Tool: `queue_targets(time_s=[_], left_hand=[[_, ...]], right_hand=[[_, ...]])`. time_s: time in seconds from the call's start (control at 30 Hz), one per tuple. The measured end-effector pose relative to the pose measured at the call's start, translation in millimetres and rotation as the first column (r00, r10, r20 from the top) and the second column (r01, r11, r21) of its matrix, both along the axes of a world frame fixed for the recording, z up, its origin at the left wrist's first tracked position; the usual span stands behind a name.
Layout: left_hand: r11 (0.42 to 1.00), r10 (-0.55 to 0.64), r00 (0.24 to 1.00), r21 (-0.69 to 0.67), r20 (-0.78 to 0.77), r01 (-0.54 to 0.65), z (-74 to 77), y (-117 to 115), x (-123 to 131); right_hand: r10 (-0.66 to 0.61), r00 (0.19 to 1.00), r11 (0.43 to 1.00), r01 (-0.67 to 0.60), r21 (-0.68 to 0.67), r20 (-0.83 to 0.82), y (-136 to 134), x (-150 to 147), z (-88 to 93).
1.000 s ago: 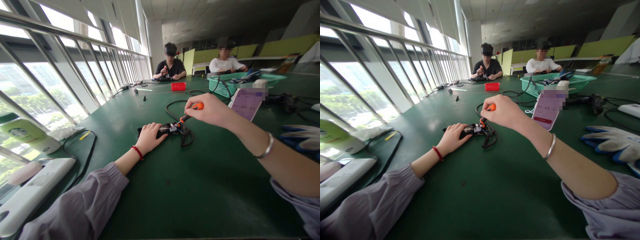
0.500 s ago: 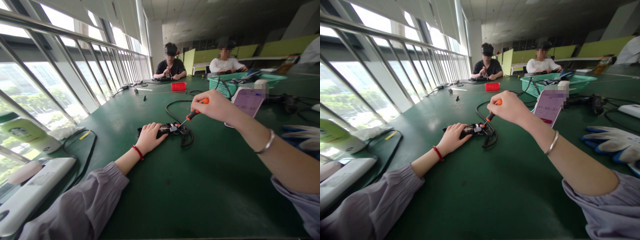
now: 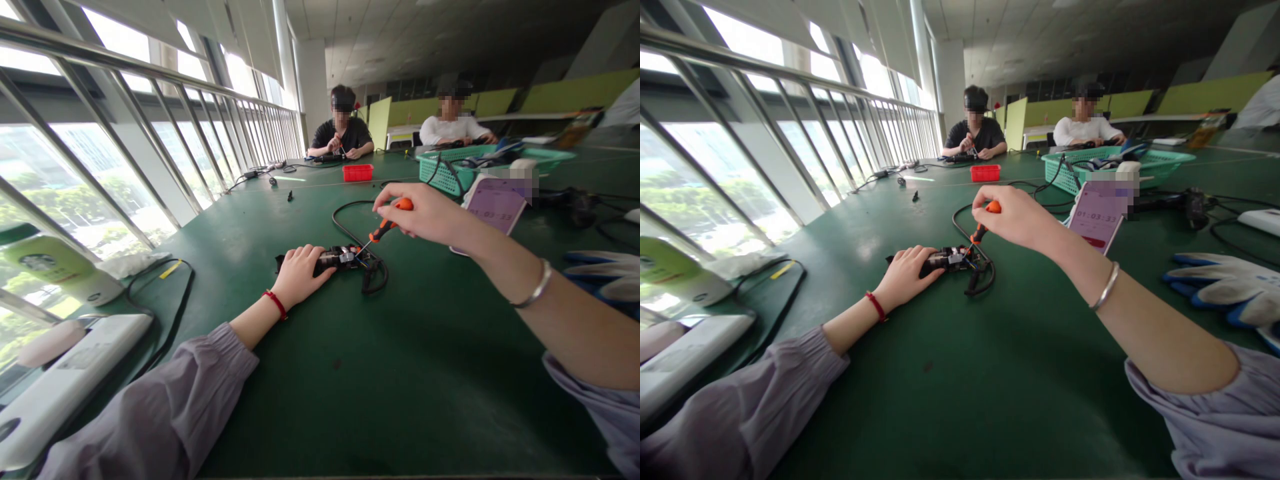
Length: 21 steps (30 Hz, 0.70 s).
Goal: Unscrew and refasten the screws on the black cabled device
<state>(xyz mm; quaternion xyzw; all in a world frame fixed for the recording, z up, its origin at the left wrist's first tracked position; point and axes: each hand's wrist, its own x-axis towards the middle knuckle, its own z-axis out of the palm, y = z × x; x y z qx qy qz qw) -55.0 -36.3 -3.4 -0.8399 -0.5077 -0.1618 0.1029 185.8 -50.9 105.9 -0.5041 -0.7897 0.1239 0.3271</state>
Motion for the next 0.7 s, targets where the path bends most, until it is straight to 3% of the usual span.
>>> queue_targets(time_s=[0.23, 0.33, 0.47, 0.53, 0.6, 0.7], left_hand=[[1.0, 0.002, 1.0, -0.007, 0.011, -0.002, 1.1, -1, 0], [1.0, -0.002, 0.999, -0.013, 0.035, 0.002, 0.4, 0, 0], [0.999, -0.026, 0.997, -0.029, 0.069, 0.028, -0.8, 3, 0], [0.998, -0.05, 0.996, -0.032, 0.074, 0.053, -0.8, 3, 0], [0.996, -0.081, 0.994, -0.028, 0.075, 0.083, 0.0, 3, 0], [0.993, -0.119, 0.99, -0.017, 0.081, 0.121, 2.4, 1, 0]], right_hand=[[0.002, 1.0, 0.996, 0.0, -0.093, 0.023, -4, 2, -2.4], [-0.065, 0.998, 0.998, 0.065, 0.009, 0.002, -14, 7, -19.1], [-0.013, 0.962, 0.999, 0.022, 0.033, -0.271, -33, 21, -52.7], [-0.017, 0.933, 1.0, 0.01, -0.02, -0.36, -41, 25, -65.8], [-0.048, 0.924, 0.998, 0.025, -0.065, -0.381, -46, 26, -73.4], [-0.025, 0.897, 0.995, 0.064, 0.074, -0.441, -47, 24, -78.1]])
